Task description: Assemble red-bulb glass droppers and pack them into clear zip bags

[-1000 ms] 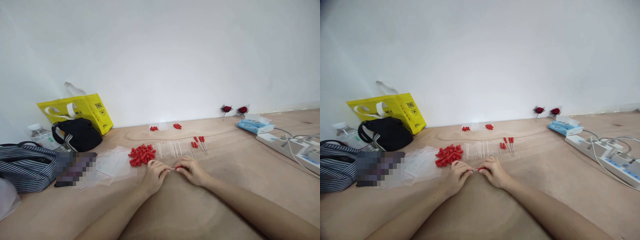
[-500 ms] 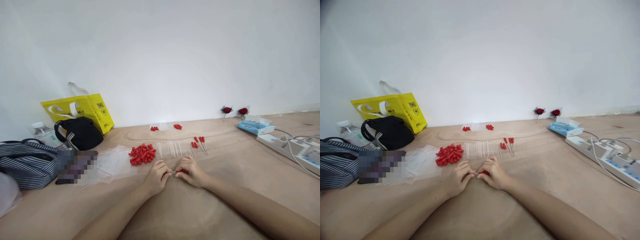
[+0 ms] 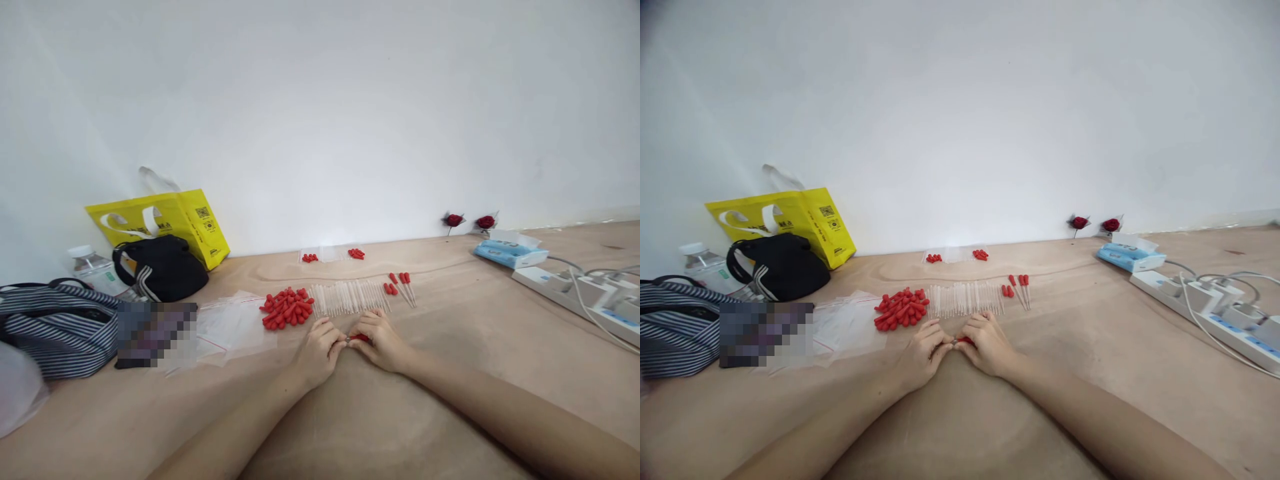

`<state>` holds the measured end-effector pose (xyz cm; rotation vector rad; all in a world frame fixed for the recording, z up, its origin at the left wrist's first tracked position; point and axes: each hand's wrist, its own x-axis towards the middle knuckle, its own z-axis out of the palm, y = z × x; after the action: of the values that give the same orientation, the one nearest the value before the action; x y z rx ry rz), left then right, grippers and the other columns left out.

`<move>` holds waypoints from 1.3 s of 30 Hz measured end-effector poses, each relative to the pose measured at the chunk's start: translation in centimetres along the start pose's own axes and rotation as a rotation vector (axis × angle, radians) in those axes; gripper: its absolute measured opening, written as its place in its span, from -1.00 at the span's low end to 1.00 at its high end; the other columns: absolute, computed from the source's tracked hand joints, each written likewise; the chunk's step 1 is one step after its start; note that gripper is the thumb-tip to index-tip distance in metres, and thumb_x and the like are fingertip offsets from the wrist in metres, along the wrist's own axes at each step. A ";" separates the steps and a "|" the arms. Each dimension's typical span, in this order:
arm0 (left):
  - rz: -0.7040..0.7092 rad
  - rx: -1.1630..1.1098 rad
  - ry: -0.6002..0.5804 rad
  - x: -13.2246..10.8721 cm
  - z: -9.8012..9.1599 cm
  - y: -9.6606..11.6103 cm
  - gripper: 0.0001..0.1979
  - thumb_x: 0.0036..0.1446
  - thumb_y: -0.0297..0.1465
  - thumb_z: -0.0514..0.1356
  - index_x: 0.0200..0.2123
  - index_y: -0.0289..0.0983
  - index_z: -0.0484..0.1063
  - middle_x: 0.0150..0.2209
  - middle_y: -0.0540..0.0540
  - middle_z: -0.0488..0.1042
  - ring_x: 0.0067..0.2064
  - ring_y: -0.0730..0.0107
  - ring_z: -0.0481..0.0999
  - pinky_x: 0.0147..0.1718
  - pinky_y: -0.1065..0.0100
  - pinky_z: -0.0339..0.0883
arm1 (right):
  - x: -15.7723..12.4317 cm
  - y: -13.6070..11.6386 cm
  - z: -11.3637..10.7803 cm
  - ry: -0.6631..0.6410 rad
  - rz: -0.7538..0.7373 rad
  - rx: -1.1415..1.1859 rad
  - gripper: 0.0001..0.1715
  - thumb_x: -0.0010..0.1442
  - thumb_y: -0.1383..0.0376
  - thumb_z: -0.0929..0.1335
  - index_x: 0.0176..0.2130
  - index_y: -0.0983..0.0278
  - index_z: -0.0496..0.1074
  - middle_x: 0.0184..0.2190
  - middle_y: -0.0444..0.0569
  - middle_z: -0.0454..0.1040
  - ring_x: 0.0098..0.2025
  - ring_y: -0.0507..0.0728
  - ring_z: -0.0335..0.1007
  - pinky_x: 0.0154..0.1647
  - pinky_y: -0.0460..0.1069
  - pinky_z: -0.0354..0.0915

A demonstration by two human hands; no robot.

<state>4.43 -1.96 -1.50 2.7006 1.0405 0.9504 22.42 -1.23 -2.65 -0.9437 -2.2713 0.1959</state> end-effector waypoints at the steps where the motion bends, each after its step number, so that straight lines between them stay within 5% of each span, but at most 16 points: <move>1: -0.006 0.007 -0.005 0.0 0.0 -0.1 -0.82 0.09 -0.54 0.01 -0.48 -0.26 0.35 -0.45 -0.01 0.47 -0.38 0.42 0.42 -0.01 0.16 0.11 | -0.1 0.1 -0.1 -0.005 0.014 0.006 -0.84 0.12 0.23 0.27 -0.39 0.26 0.38 -0.44 -0.07 0.46 -0.32 0.08 0.30 -0.22 0.02 0.05; 10: -0.047 0.095 -0.012 -0.2 -0.9 -0.8 -0.82 0.13 -0.41 0.05 -0.41 -0.23 0.44 -0.48 0.00 0.45 -0.36 0.40 0.40 -0.07 0.16 0.08 | -1.0 1.4 -1.3 -0.014 0.062 -0.003 -0.81 0.08 0.16 0.31 -0.33 0.20 0.42 -0.42 -0.08 0.47 -0.32 0.09 0.28 -0.22 0.03 0.05; 30: -0.027 0.136 0.018 -0.4 -0.6 -0.1 -0.74 0.15 -0.40 0.00 -0.45 -0.25 0.46 -0.58 0.01 0.30 -0.44 0.42 0.30 -0.19 0.22 0.06 | -0.4 0.4 -1.3 0.002 -0.098 -0.005 -0.83 0.13 0.26 0.25 -0.38 0.25 0.40 -0.52 -0.10 0.42 -0.36 0.05 0.27 -0.12 0.08 -0.01; 34: -0.056 0.098 0.026 -0.3 -0.7 -0.1 -0.77 0.14 -0.39 0.02 -0.45 -0.25 0.45 -0.57 0.02 0.33 -0.44 0.43 0.33 -0.15 0.19 0.03 | -0.6 0.6 -1.5 0.020 -0.004 0.072 -0.84 0.10 0.22 0.29 -0.39 0.24 0.41 -0.49 -0.09 0.44 -0.35 0.07 0.28 -0.14 0.09 0.03; 39: -0.083 0.063 0.105 -0.3 -0.9 0.1 -0.79 0.15 -0.39 0.03 -0.42 -0.24 0.44 -0.57 0.04 0.34 -0.44 0.44 0.35 -0.13 0.17 -0.01 | -0.8 0.9 -1.2 0.118 0.304 0.392 -0.69 -0.06 0.14 0.39 -0.30 0.24 0.40 -0.40 -0.05 0.45 -0.32 0.09 0.31 -0.24 0.04 0.17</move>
<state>3.81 -2.33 -0.92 2.6584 1.2116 1.0724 24.11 -1.24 -2.48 -1.0488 -1.8782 0.6729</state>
